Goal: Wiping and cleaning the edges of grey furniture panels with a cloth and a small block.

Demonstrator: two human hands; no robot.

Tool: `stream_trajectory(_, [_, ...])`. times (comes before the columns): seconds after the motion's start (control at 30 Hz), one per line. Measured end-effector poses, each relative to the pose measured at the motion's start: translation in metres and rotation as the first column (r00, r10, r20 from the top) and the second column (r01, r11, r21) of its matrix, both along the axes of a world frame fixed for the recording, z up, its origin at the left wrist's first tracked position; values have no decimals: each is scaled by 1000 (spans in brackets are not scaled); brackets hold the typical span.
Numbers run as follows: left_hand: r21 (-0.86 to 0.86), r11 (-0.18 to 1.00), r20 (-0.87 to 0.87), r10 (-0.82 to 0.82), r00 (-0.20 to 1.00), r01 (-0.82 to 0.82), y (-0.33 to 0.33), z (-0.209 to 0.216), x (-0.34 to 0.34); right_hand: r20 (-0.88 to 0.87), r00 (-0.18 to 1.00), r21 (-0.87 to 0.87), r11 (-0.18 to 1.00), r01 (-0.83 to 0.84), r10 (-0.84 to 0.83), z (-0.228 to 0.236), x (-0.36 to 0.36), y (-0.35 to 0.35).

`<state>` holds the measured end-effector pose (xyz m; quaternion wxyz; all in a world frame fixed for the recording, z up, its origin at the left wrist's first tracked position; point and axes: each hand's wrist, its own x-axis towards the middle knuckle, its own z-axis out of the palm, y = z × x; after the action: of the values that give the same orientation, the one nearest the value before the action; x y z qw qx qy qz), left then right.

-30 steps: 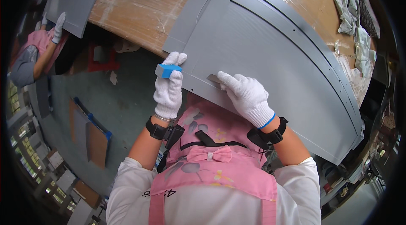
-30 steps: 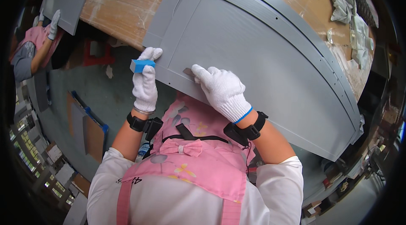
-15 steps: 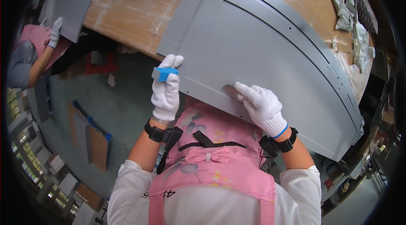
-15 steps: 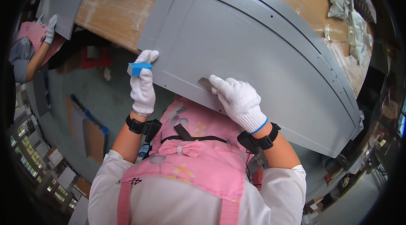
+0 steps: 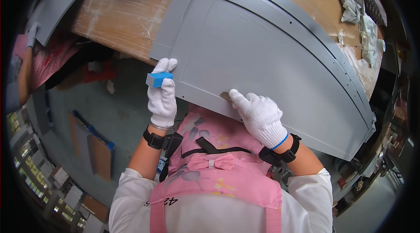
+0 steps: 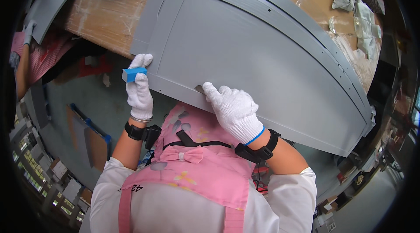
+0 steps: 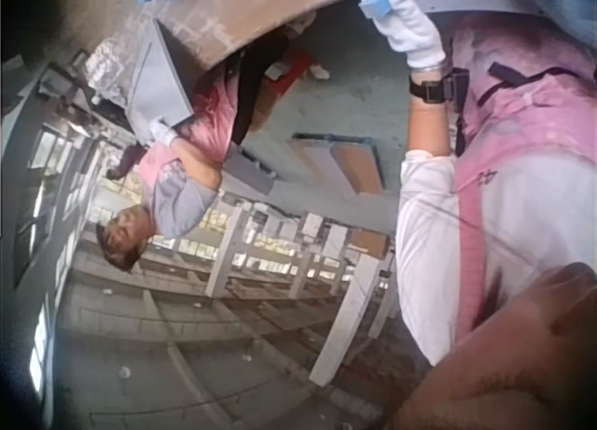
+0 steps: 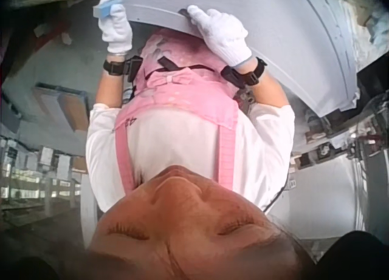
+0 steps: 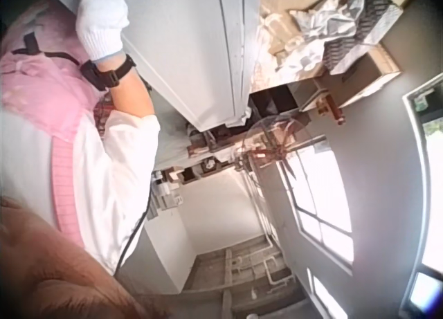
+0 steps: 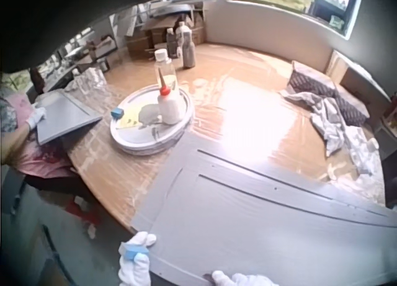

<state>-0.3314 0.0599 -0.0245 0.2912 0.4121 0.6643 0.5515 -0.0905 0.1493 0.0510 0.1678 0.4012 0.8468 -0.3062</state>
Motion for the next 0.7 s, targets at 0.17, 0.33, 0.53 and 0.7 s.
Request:
stream_trajectory(0.17, [4, 1000, -10, 1, 1000, -1, 1, 0, 0, -77, 997, 70, 998, -11, 17, -11, -9, -4])
stream_trajectory(0.33, [-4, 1000, -26, 1, 1000, -1, 1, 2, 0, 28, 998, 107, 993, -50, 47, -4, 4, -9])
stream_trajectory(0.53, [8, 1000, -30, -1, 1000, 2, 1, 2, -1, -574, 804, -116, 987, 110, -157, -31, -10, -6])
stream_trajectory(0.7, [-10, 1000, -28, 14, 1000, -15, 0, 0, 0, -226, 974, 31, 1000, -6, 13, -13, 15, 7])
